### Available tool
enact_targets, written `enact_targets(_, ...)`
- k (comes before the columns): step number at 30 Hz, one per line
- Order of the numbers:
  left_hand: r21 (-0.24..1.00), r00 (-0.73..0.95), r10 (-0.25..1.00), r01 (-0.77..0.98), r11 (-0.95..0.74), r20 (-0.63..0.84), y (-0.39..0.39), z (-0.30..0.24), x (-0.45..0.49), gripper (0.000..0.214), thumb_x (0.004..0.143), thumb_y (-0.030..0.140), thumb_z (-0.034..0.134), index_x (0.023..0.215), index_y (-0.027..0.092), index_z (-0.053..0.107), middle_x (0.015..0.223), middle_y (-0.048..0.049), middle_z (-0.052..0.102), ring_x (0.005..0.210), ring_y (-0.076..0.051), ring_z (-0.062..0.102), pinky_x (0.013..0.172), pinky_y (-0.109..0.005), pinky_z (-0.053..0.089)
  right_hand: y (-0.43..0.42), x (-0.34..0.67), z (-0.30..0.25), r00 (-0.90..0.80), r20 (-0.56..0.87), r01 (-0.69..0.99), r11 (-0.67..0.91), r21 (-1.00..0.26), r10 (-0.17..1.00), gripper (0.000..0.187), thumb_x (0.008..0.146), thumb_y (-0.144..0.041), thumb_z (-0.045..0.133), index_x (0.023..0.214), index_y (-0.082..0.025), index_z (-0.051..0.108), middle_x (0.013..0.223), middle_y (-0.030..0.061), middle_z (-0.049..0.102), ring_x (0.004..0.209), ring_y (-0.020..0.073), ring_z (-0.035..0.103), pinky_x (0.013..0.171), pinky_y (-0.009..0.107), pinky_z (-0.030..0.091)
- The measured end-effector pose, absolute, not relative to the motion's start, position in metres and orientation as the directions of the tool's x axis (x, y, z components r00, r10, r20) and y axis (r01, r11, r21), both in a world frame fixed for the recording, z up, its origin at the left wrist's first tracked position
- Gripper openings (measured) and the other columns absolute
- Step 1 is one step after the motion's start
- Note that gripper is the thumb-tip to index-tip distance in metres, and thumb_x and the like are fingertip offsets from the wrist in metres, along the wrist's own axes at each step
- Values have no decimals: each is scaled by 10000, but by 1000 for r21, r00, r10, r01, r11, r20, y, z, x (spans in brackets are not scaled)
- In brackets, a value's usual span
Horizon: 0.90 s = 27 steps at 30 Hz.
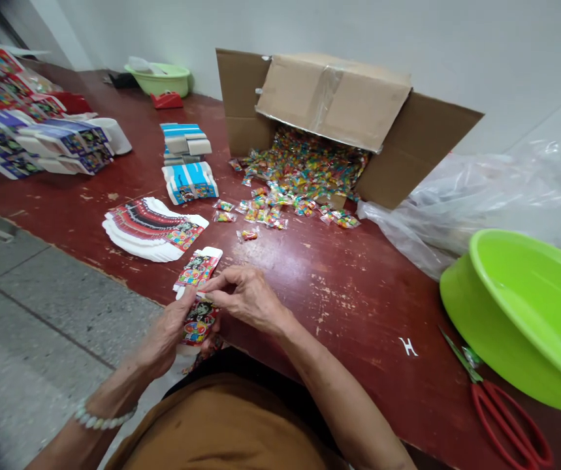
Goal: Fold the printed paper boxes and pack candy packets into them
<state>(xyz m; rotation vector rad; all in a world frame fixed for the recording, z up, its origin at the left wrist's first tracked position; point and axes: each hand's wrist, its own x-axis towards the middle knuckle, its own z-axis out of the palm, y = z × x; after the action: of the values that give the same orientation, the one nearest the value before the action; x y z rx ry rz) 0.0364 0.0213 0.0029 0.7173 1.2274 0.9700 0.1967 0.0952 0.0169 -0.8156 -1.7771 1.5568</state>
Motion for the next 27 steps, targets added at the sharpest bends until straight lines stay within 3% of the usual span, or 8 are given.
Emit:
enact_targets(5, 850, 50, 910, -340, 402, -411, 18, 3, 40, 821, 830, 785, 578, 1407, 202, 567, 622, -21, 681, 397, -164, 587, 395, -247, 475, 89, 198, 19, -718, 93, -48, 84, -995, 690, 270, 968, -412, 617, 875, -182, 725, 1064, 62, 734, 737, 118, 651, 745, 279, 540)
enact_targets(10, 782, 3, 903, -498, 374, -430, 3, 0, 48, 663, 864, 625, 686, 1402, 280, 507, 755, -6, 701, 521, -189, 664, 500, -309, 573, 96, 195, 5, -793, 10, 32, 58, -998, 609, 295, 992, -441, 576, 1063, -206, 740, 1052, 56, 717, 712, 117, 640, 679, 261, 536)
enact_targets(12, 746, -16, 903, -569, 346, -430, -8, -3, 50, 572, 851, 496, 768, 1328, 287, 532, 860, -25, 736, 653, -205, 719, 624, -331, 609, 119, 194, 2, -710, -1, 189, 190, -963, 704, 274, 1012, -368, 553, 1112, -196, 741, 1016, 54, 723, 852, 155, 674, 807, 288, 540)
enact_targets(14, 683, 37, 882, -618, 389, -469, -22, -7, 48, 513, 820, 426, 820, 1242, 261, 581, 955, -60, 756, 802, -233, 747, 738, -356, 616, 151, 192, 2, -477, 47, 475, 302, -827, 878, 249, 1012, -273, 547, 1164, -187, 726, 1133, 76, 698, 1033, 184, 660, 939, 308, 505)
enact_targets(16, 611, 150, 826, -604, 511, -543, -35, -13, 41, 483, 777, 411, 860, 1161, 222, 635, 1033, -103, 764, 877, -261, 745, 783, -391, 612, 183, 191, 2, -277, 91, 685, 263, -680, 957, 293, 1018, -239, 521, 1256, -181, 680, 1315, 129, 606, 1201, 233, 594, 1037, 361, 455)
enact_targets(19, 618, 206, 776, -499, 608, -597, -49, -21, 15, 412, 717, 386, 903, 1014, 196, 688, 971, -86, 773, 814, -234, 721, 777, -375, 586, 214, 191, -4, -210, 66, 754, 205, -624, 975, 282, 991, -289, 575, 1227, -177, 681, 1348, 184, 545, 1230, 318, 551, 1033, 464, 435)
enact_targets(22, 779, 209, 813, -236, 581, -543, -52, -26, -21, 346, 654, 372, 931, 793, 185, 675, 754, -23, 735, 698, -159, 643, 678, -241, 495, 222, 191, -13, -203, 35, 776, 183, -603, 978, 233, 931, -349, 670, 1082, -174, 699, 1284, 183, 567, 1192, 337, 540, 996, 480, 431)
enact_targets(27, 743, 473, 598, 212, 635, -647, -48, -28, -55, 332, 699, 440, 860, 890, 204, 728, 762, -1, 675, 618, -151, 566, 562, -237, 445, 207, 198, -16, -269, 26, 726, 221, -651, 963, 134, 881, -282, 710, 946, -182, 650, 1005, 73, 659, 1014, 235, 585, 930, 365, 430)
